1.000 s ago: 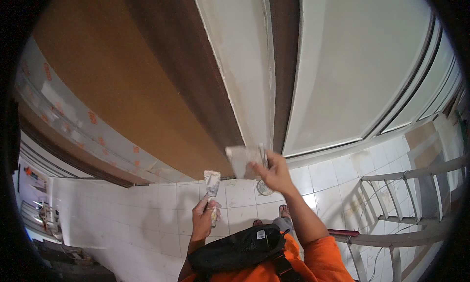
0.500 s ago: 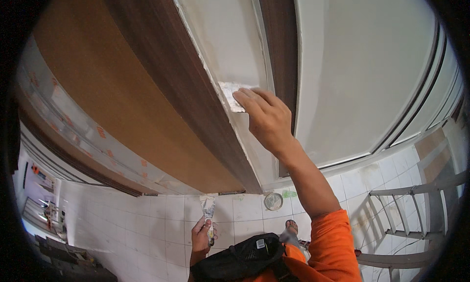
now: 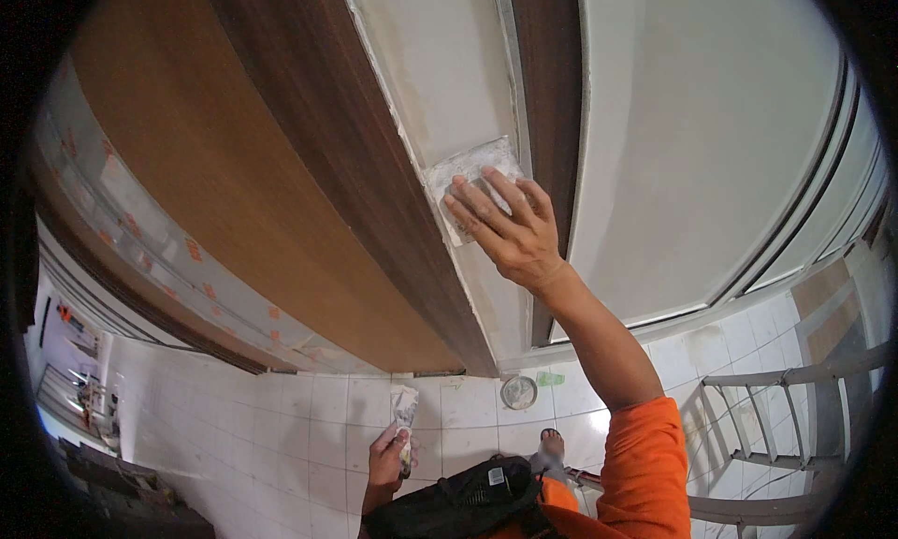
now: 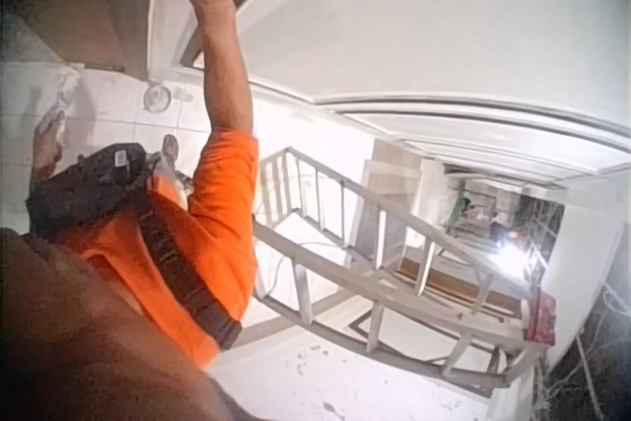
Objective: The person applies wall filler to a seam between a wall and a brown wood panel using a scraper. They repeatedly spread the white compound along the vertical edge and use a second smaller scraper to clean or pick up excess material from a plastic sheet.
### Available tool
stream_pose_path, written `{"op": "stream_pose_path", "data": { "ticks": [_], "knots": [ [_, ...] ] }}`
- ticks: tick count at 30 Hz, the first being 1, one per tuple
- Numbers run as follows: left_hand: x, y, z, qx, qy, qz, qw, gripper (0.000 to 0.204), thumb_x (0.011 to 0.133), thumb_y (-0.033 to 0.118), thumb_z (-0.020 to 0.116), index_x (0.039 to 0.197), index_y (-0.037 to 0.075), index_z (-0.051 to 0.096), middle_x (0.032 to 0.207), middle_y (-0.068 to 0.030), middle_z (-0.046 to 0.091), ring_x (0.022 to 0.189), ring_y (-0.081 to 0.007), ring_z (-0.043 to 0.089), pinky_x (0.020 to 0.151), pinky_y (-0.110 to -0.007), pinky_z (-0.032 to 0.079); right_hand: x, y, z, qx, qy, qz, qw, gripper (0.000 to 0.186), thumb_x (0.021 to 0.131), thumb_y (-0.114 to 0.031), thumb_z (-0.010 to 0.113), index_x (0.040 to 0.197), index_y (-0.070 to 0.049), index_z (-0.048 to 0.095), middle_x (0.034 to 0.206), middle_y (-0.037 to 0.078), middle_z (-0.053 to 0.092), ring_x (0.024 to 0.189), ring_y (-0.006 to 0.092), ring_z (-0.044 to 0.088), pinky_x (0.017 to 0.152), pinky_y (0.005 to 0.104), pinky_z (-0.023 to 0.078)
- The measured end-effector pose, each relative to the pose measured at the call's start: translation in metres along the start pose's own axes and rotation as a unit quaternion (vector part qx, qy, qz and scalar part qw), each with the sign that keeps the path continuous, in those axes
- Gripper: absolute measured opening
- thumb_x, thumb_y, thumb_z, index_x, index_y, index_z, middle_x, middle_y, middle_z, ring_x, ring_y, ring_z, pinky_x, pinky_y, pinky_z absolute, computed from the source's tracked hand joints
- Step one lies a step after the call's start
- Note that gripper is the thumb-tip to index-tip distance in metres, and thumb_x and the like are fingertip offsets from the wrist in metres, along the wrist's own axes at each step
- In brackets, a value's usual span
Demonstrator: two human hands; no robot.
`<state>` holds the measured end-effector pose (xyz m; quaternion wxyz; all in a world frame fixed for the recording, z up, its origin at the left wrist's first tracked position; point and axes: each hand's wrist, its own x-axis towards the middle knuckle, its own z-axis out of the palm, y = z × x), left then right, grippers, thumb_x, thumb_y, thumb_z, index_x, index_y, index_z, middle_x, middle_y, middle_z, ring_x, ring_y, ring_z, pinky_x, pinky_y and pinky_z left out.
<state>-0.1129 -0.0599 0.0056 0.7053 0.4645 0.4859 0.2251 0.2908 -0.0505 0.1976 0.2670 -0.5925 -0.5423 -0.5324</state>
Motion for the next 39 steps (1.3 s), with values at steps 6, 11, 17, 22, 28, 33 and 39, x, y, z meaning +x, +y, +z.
{"op": "stream_pose_path", "data": {
  "ticks": [6, 11, 17, 22, 28, 33, 39],
  "knots": [
    [0.003, -0.022, -0.006, -0.004, -0.006, -0.009, 1.000, 0.033, 0.101, 0.012, 0.060, 0.131, 0.000, 0.060, 0.081, -0.0079, 0.067, 0.056, -0.0120, 0.056, 0.050, -0.027, 0.046, -0.013, 0.004, 0.034, -0.046, 0.042, -0.041, 0.997, 0.025, 0.096, -0.030, 0.060, 0.118, -0.034, 0.072, 0.141, -0.016, 0.059, 0.134, 0.0145, 0.051, 0.121, 0.0453, 0.024],
    [0.000, -0.029, 0.000, -0.003, 0.005, -0.021, 1.000, 0.031, 0.102, 0.011, 0.058, 0.130, 0.000, 0.061, 0.082, -0.0091, 0.067, 0.057, -0.0120, 0.056, 0.050, -0.028, 0.047, -0.016, 0.010, 0.053, -0.033, 0.074, -0.054, 0.995, 0.024, 0.096, -0.033, 0.060, 0.116, -0.036, 0.072, 0.142, -0.017, 0.058, 0.134, 0.0134, 0.051, 0.124, 0.0460, 0.020],
    [-0.005, -0.029, 0.002, 0.008, 0.008, -0.043, 0.999, 0.028, 0.103, 0.012, 0.057, 0.128, 0.001, 0.061, 0.080, -0.0080, 0.065, 0.057, -0.0118, 0.056, 0.049, -0.029, 0.047, -0.023, 0.014, 0.066, -0.030, 0.046, -0.050, 0.997, 0.027, 0.097, -0.031, 0.056, 0.119, -0.034, 0.071, 0.142, -0.016, 0.058, 0.135, 0.0140, 0.051, 0.125, 0.0466, 0.019],
    [-0.003, -0.022, 0.004, 0.033, 0.016, -0.055, 0.998, 0.025, 0.102, 0.011, 0.056, 0.124, 0.000, 0.063, 0.077, -0.0061, 0.063, 0.057, -0.0124, 0.056, 0.048, -0.028, 0.045, -0.021, 0.007, 0.062, -0.018, 0.006, -0.031, 0.999, 0.032, 0.096, -0.027, 0.055, 0.123, -0.031, 0.070, 0.144, -0.014, 0.057, 0.138, 0.0158, 0.048, 0.125, 0.0484, 0.018],
    [-0.001, -0.018, 0.010, 0.033, -0.003, -0.010, 0.999, 0.027, 0.103, 0.012, 0.054, 0.126, 0.000, 0.062, 0.076, -0.0054, 0.062, 0.057, -0.0122, 0.056, 0.049, -0.028, 0.044, -0.022, -0.004, 0.050, -0.019, -0.027, -0.007, 0.999, 0.038, 0.090, -0.021, 0.059, 0.126, -0.027, 0.070, 0.146, -0.012, 0.055, 0.138, 0.0184, 0.049, 0.122, 0.0484, 0.022],
    [-0.005, -0.018, 0.008, 0.026, -0.020, -0.003, 0.999, 0.026, 0.103, 0.013, 0.054, 0.125, 0.000, 0.062, 0.075, -0.0051, 0.061, 0.058, -0.0114, 0.056, 0.049, -0.027, 0.044, -0.031, -0.006, 0.033, 0.028, -0.109, -0.037, 0.993, 0.038, 0.090, -0.019, 0.059, 0.126, -0.021, 0.070, 0.144, -0.010, 0.058, 0.137, 0.0196, 0.049, 0.114, 0.0474, 0.029],
    [-0.011, -0.033, -0.006, 0.032, -0.023, -0.049, 0.998, 0.039, 0.101, 0.019, 0.061, 0.135, -0.002, 0.056, 0.079, -0.0057, 0.062, 0.060, -0.0123, 0.058, 0.050, -0.028, 0.047, -0.006, -0.002, 0.014, 0.016, -0.045, 0.014, 0.999, 0.038, 0.090, -0.021, 0.062, 0.127, -0.024, 0.069, 0.140, -0.009, 0.061, 0.135, 0.0211, 0.051, 0.109, 0.0442, 0.032]
  ]
}}
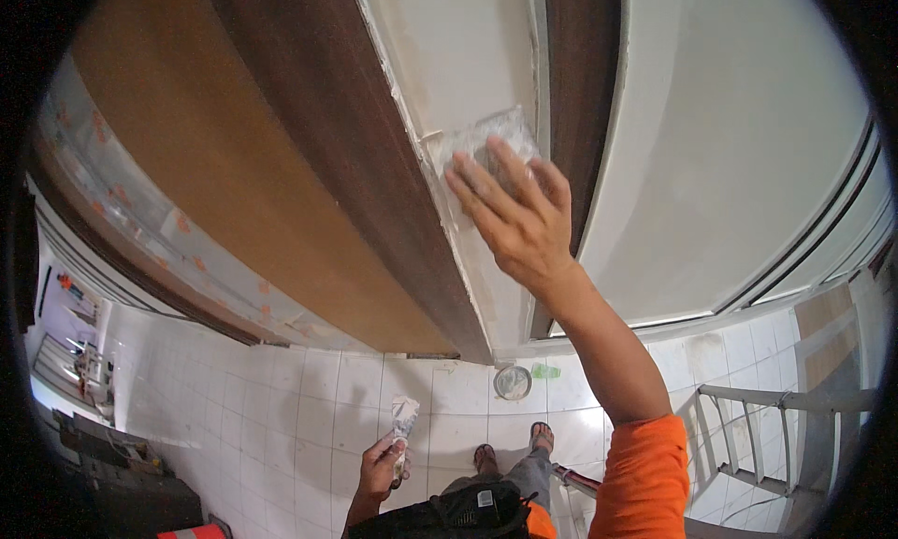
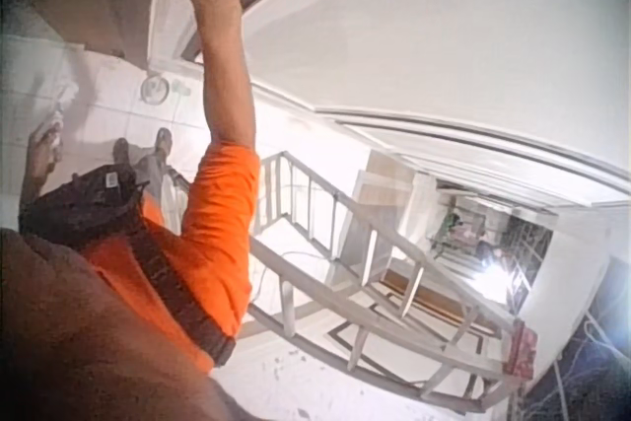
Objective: The person applies wall filler to a seam between a wall and a brown wood panel using a scraper. They repeatedly spread the white compound along the vertical edge and use a second smaller scraper to clean or pick up excess material from a plastic sheet.
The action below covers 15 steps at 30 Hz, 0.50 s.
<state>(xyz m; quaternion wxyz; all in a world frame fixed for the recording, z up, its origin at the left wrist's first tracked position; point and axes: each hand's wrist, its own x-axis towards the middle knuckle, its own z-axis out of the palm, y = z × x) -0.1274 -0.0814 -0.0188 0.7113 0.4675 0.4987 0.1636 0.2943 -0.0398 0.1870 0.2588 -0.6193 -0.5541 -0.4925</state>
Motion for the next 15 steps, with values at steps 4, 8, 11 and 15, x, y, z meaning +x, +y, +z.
{"op": "stream_pose_path", "data": {
  "ticks": [4, 8, 11, 15],
  "knots": [
    [-0.006, 0.000, 0.003, -0.018, 0.006, 0.053, 0.998, 0.024, 0.103, 0.017, 0.057, 0.121, 0.003, 0.064, 0.070, -0.0025, 0.060, 0.049, -0.0088, 0.051, 0.040, -0.024, 0.035, 0.015, -0.004, 0.012, -0.041, 0.023, -0.002, 0.999, 0.040, 0.090, -0.021, 0.062, 0.129, -0.026, 0.068, 0.142, -0.010, 0.059, 0.135, 0.0196, 0.050, 0.110, 0.0424, 0.030],
    [-0.002, -0.012, -0.013, 0.007, 0.007, 0.007, 1.000, 0.027, 0.103, 0.017, 0.057, 0.126, 0.002, 0.063, 0.069, -0.0017, 0.059, 0.048, -0.0079, 0.049, 0.039, -0.025, 0.035, 0.008, -0.010, 0.018, -0.047, 0.003, 0.008, 0.999, 0.041, 0.091, -0.019, 0.060, 0.130, -0.026, 0.068, 0.143, -0.010, 0.058, 0.134, 0.0195, 0.050, 0.110, 0.0420, 0.030],
    [-0.003, -0.015, -0.020, 0.003, 0.022, 0.001, 1.000, 0.031, 0.103, 0.016, 0.058, 0.130, 0.002, 0.062, 0.069, -0.0014, 0.059, 0.049, -0.0077, 0.051, 0.041, -0.025, 0.037, -0.004, -0.016, 0.020, -0.049, -0.003, 0.010, 0.999, 0.043, 0.089, -0.016, 0.059, 0.130, -0.025, 0.068, 0.143, -0.010, 0.058, 0.133, 0.0199, 0.051, 0.108, 0.0418, 0.031],
    [-0.004, -0.007, -0.020, 0.019, 0.027, -0.004, 0.999, 0.029, 0.101, 0.016, 0.061, 0.123, -0.002, 0.062, 0.079, -0.0059, 0.063, 0.059, -0.0123, 0.058, 0.049, -0.027, 0.047, -0.021, -0.022, 0.025, -0.048, -0.014, 0.015, 0.999, 0.042, 0.090, -0.017, 0.057, 0.129, -0.023, 0.068, 0.142, -0.008, 0.059, 0.133, 0.0206, 0.051, 0.106, 0.0418, 0.031]
  ]
}}
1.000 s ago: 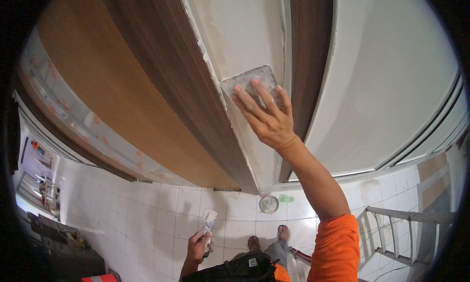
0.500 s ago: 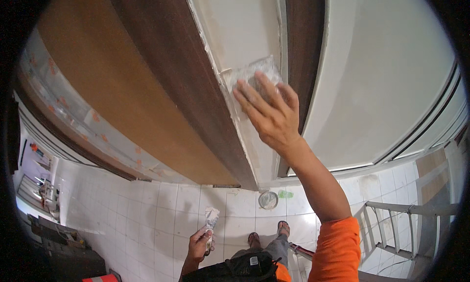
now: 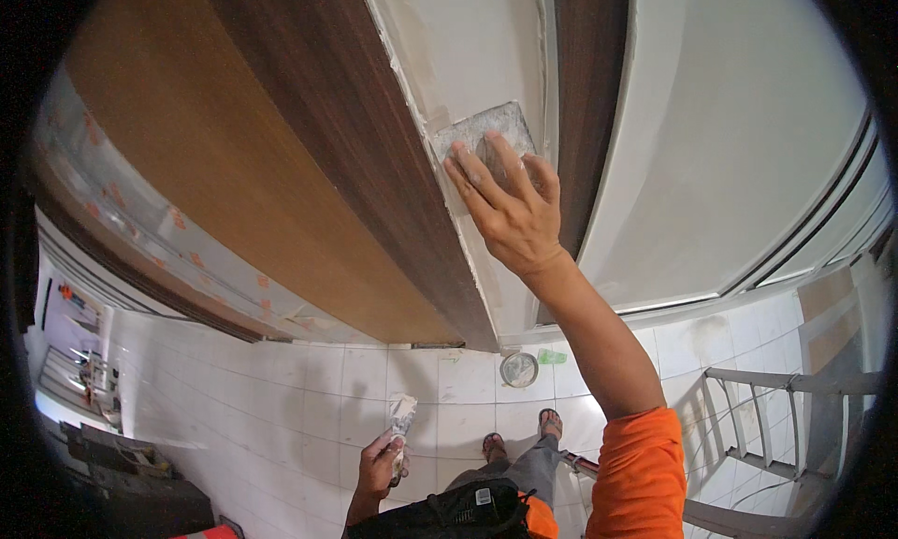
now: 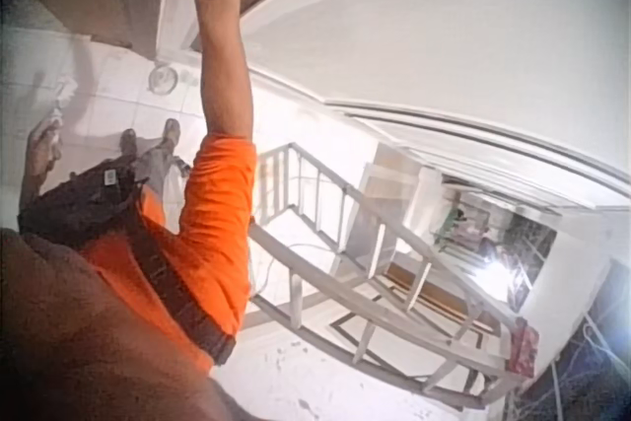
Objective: The person applies wall filler to a seam between a wall and a brown wood panel using a scraper. They repeatedly spread the white compound along the vertical edge and use a second smaller scraper to clean or pick up excess material from a plastic sheet.
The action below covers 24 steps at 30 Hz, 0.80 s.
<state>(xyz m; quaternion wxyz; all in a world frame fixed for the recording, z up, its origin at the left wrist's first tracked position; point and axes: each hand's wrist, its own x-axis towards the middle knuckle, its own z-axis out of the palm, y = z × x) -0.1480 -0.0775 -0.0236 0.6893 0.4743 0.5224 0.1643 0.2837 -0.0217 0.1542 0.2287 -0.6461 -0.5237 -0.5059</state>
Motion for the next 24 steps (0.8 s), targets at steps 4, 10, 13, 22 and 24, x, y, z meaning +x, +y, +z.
{"op": "stream_pose_path", "data": {
  "ticks": [4, 10, 13, 22, 24],
  "knots": [
    [0.000, 0.005, -0.003, 0.011, -0.011, -0.003, 1.000, 0.028, 0.101, 0.016, 0.060, 0.123, -0.002, 0.062, 0.078, -0.0062, 0.064, 0.058, -0.0119, 0.057, 0.049, -0.028, 0.047, -0.012, -0.005, 0.004, -0.006, -0.004, 0.002, 1.000, 0.041, 0.090, -0.019, 0.055, 0.129, -0.022, 0.068, 0.142, -0.008, 0.058, 0.133, 0.0207, 0.050, 0.105, 0.0417, 0.031],
    [0.002, 0.010, 0.001, 0.000, -0.021, 0.005, 1.000, 0.029, 0.101, 0.015, 0.059, 0.123, -0.003, 0.062, 0.078, -0.0063, 0.063, 0.057, -0.0120, 0.057, 0.049, -0.028, 0.047, -0.033, -0.009, 0.012, -0.002, -0.030, 0.005, 1.000, 0.041, 0.090, -0.018, 0.055, 0.129, -0.022, 0.068, 0.145, -0.008, 0.055, 0.135, 0.0202, 0.049, 0.105, 0.0416, 0.032],
    [0.004, 0.009, 0.000, 0.028, -0.032, 0.010, 0.999, 0.029, 0.101, 0.015, 0.059, 0.124, -0.002, 0.061, 0.079, -0.0057, 0.063, 0.058, -0.0130, 0.057, 0.049, -0.028, 0.047, -0.048, -0.008, 0.013, 0.019, -0.051, 0.002, 0.999, 0.041, 0.089, -0.018, 0.056, 0.128, -0.021, 0.069, 0.145, -0.008, 0.055, 0.135, 0.0203, 0.049, 0.104, 0.0424, 0.032],
    [-0.010, 0.018, 0.003, 0.056, -0.028, 0.011, 0.998, 0.029, 0.101, 0.018, 0.059, 0.123, -0.001, 0.063, 0.074, -0.0040, 0.060, 0.057, -0.0108, 0.055, 0.050, -0.028, 0.045, 0.007, -0.003, -0.021, 0.058, 0.025, 0.069, 0.996, 0.036, 0.092, -0.018, 0.062, 0.126, -0.027, 0.071, 0.135, -0.010, 0.065, 0.133, 0.0202, 0.050, 0.105, 0.0401, 0.031],
    [-0.010, 0.019, 0.005, 0.048, -0.026, 0.012, 0.998, 0.029, 0.101, 0.018, 0.059, 0.123, -0.001, 0.063, 0.073, -0.0039, 0.059, 0.057, -0.0107, 0.055, 0.050, -0.028, 0.045, 0.027, 0.006, -0.014, 0.013, 0.069, 0.047, 0.996, 0.035, 0.090, -0.016, 0.059, 0.122, -0.023, 0.072, 0.137, -0.009, 0.062, 0.130, 0.0201, 0.052, 0.105, 0.0409, 0.029]
  ]
}}
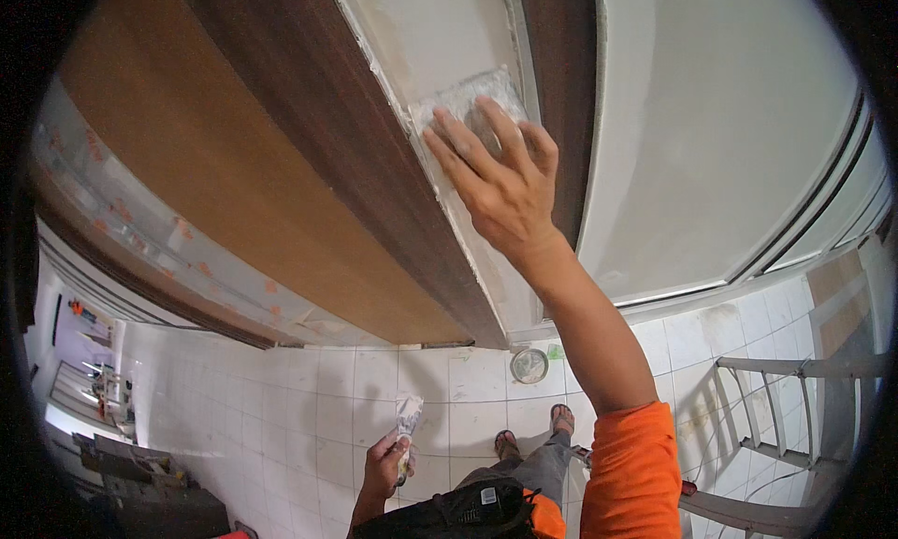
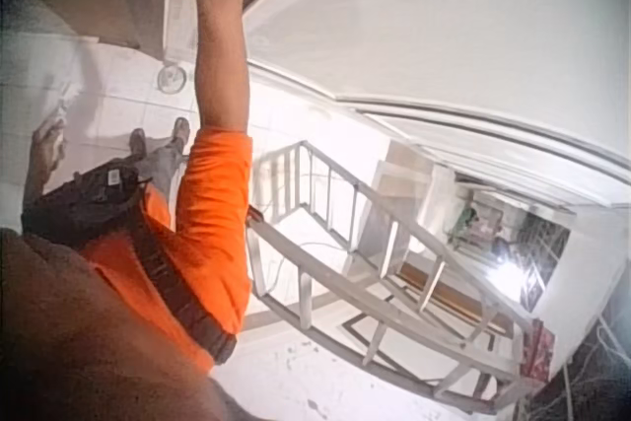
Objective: The person applies wall filler to a seam between a wall and a brown wood panel using a scraper. They repeatedly spread the white compound along the vertical edge and use a second smaller scraper to clean or pick up excess material from a plastic sheet.
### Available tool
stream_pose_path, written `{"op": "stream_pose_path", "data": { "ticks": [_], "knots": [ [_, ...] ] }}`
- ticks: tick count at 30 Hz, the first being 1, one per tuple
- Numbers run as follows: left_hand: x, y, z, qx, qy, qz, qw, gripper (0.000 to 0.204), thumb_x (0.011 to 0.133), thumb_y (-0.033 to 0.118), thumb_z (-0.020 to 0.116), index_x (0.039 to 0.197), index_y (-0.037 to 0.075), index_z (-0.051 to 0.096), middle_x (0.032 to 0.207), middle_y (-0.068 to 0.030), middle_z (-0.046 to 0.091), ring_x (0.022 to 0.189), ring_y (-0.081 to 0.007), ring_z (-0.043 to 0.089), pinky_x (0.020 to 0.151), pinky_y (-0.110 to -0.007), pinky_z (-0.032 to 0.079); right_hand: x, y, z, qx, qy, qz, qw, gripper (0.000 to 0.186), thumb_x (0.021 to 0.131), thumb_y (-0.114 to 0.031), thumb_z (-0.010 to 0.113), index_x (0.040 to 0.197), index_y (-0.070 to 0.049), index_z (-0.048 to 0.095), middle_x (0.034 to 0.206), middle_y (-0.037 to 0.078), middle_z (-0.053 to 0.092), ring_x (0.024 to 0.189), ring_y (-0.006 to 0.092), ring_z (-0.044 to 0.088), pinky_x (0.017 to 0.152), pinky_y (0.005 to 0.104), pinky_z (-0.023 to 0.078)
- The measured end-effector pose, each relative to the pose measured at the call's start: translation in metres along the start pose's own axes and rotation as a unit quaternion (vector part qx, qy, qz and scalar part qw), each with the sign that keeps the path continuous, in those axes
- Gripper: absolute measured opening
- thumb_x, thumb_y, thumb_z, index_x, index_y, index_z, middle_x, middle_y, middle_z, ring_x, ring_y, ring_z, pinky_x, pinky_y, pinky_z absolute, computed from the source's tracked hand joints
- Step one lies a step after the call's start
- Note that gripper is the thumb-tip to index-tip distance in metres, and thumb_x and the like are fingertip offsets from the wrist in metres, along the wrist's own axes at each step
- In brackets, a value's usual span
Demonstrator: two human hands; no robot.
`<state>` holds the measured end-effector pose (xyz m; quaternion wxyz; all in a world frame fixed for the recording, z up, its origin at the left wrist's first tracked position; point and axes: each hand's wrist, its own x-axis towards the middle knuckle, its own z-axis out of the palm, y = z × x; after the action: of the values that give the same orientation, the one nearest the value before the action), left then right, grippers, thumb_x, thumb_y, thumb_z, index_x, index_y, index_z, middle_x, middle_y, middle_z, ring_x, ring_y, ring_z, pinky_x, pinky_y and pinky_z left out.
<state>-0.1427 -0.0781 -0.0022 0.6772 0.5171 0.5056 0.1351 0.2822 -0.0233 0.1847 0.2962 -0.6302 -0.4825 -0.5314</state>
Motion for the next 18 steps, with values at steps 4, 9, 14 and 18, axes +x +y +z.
{"op": "stream_pose_path", "data": {
  "ticks": [4, 9, 14, 18],
  "knots": [
    [0.000, 0.000, 0.003, -0.021, 0.009, -0.011, 1.000, 0.029, 0.102, 0.017, 0.059, 0.123, -0.002, 0.062, 0.075, -0.0039, 0.060, 0.058, -0.0108, 0.056, 0.050, -0.028, 0.046, -0.005, 0.000, 0.021, -0.011, 0.003, -0.028, 1.000, 0.036, 0.090, -0.016, 0.058, 0.122, -0.023, 0.071, 0.139, -0.010, 0.060, 0.130, 0.0189, 0.051, 0.105, 0.0412, 0.030],
    [0.004, -0.013, -0.003, -0.039, 0.014, -0.020, 0.999, 0.030, 0.102, 0.016, 0.058, 0.125, -0.002, 0.062, 0.078, -0.0046, 0.060, 0.060, -0.0113, 0.057, 0.050, -0.028, 0.047, -0.039, -0.008, 0.022, -0.007, -0.032, -0.022, 0.999, 0.036, 0.090, -0.017, 0.057, 0.123, -0.022, 0.071, 0.140, -0.011, 0.059, 0.130, 0.0188, 0.051, 0.104, 0.0412, 0.032],
    [0.006, -0.009, -0.002, -0.024, 0.010, -0.006, 1.000, 0.030, 0.102, 0.017, 0.059, 0.125, -0.001, 0.062, 0.079, -0.0054, 0.062, 0.059, -0.0114, 0.057, 0.049, -0.028, 0.047, -0.067, -0.013, 0.021, -0.008, -0.063, -0.018, 0.998, 0.037, 0.091, -0.018, 0.056, 0.125, -0.021, 0.070, 0.142, -0.010, 0.058, 0.133, 0.0188, 0.050, 0.103, 0.0410, 0.032],
    [0.009, -0.008, -0.003, -0.001, -0.001, -0.007, 1.000, 0.030, 0.102, 0.019, 0.059, 0.124, -0.001, 0.063, 0.080, -0.0046, 0.062, 0.059, -0.0113, 0.058, 0.049, -0.028, 0.047, -0.093, -0.018, 0.022, 0.001, -0.089, -0.007, 0.996, 0.038, 0.090, -0.018, 0.057, 0.126, -0.021, 0.069, 0.144, -0.010, 0.056, 0.133, 0.0198, 0.050, 0.105, 0.0405, 0.032]
  ]
}}
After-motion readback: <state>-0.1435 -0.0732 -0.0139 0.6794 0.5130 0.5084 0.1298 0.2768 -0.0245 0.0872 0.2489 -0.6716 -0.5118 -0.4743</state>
